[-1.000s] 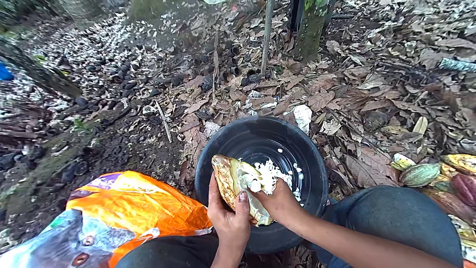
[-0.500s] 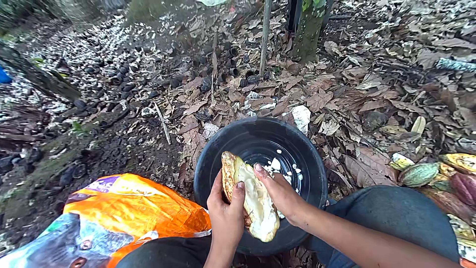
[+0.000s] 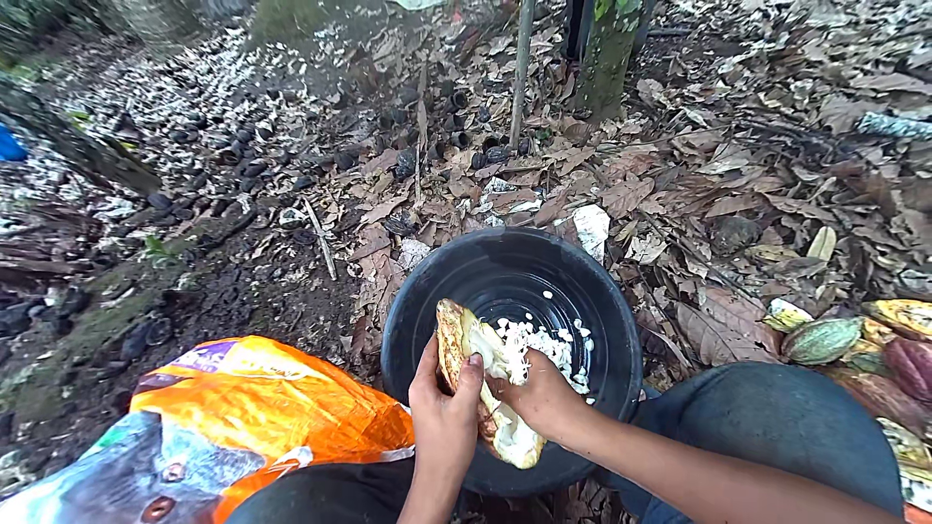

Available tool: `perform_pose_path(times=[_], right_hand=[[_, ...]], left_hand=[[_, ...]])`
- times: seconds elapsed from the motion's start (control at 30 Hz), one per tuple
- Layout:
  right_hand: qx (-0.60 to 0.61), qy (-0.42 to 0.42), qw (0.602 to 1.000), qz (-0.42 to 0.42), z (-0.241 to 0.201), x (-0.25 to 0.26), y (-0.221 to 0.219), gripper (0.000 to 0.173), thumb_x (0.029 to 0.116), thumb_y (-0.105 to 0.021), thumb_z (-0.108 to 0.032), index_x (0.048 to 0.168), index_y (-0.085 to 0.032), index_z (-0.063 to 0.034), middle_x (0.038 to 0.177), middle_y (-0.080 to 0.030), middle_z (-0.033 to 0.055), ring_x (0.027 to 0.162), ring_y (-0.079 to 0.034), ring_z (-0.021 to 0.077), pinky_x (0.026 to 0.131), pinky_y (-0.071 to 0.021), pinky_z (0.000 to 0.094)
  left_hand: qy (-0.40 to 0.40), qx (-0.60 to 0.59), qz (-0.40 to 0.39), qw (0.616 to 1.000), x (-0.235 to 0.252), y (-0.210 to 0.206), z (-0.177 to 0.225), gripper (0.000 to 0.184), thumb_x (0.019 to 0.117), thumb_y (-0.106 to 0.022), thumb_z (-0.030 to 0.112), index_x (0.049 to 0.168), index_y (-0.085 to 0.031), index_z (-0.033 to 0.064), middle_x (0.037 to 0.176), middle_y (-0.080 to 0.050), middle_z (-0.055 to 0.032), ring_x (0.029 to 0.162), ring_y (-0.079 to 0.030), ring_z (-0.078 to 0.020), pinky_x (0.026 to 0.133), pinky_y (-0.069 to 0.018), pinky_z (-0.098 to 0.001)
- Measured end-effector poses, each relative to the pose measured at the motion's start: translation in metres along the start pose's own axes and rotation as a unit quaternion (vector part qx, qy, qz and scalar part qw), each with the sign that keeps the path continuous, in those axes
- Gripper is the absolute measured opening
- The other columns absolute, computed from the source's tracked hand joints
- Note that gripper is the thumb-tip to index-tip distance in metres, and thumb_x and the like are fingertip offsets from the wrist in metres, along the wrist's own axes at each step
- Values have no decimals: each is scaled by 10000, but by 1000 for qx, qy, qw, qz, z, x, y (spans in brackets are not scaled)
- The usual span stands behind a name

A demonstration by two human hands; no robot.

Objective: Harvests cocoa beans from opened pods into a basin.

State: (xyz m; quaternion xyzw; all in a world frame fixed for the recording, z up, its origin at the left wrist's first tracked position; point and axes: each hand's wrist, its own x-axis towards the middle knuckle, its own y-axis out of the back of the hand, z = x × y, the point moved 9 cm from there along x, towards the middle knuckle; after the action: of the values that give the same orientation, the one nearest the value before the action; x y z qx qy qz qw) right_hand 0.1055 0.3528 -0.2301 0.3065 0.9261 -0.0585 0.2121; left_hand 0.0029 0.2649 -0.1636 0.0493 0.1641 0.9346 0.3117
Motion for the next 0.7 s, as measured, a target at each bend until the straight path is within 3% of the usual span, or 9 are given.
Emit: perform_pose_path(times=[0.1,0.23,0.4,0.5,0.6,0.7], right_hand=[[-19,-28,998,46,-2,-1,9,414,937,-746,-341,1198,-637,-38,1058,-701,95,1007,-683,159,922,-552,376],[-22,-68,996,52,-1,1,16,416,933,-726,-362,1152,-618,-25,992,-673,106,950,-670,190,859,-546,414],[-10,-73,996,40,0,6,18,341,947,-702,-332,1109,-636,-39,955,-663,102,911,-659,191,827,-537,420],[7,-79,997,24,-3,1,15,432,999,-633,-404,1181,-609,-13,1047,-657,136,993,-652,210,893,-526,427],[47,-94,994,3,-5,-2,13,629,1031,-511,-560,1288,-572,11,1191,-654,190,1127,-651,251,982,-523,458],[85,-90,992,-10,-7,-1,11,691,1065,-332,-604,1234,-607,6,1122,-689,173,1054,-694,231,917,-571,435]], left_hand=[[-39,12,6,999,-4,-3,4,623,885,-601,301,1373,-513,-76,1001,-711,-26,811,-687,11,714,-587,-181],[-101,73,1,992,-12,-9,10,741,871,-609,411,1400,-499,-96,1067,-715,-68,877,-672,41,763,-564,-165],[-89,89,-16,992,-13,-13,6,746,864,-603,426,1414,-505,-68,1076,-718,-59,886,-672,35,772,-563,-177],[-77,77,-19,994,-11,-10,6,709,871,-596,401,1394,-520,-72,1064,-714,-57,875,-670,35,766,-560,-169],[-59,43,-18,997,-8,-5,6,637,890,-589,341,1370,-534,-73,1055,-712,-51,874,-675,33,768,-568,-165],[-37,1,-17,999,-4,-1,5,570,916,-561,304,1345,-540,-70,1001,-709,-12,829,-684,22,725,-584,-171]])
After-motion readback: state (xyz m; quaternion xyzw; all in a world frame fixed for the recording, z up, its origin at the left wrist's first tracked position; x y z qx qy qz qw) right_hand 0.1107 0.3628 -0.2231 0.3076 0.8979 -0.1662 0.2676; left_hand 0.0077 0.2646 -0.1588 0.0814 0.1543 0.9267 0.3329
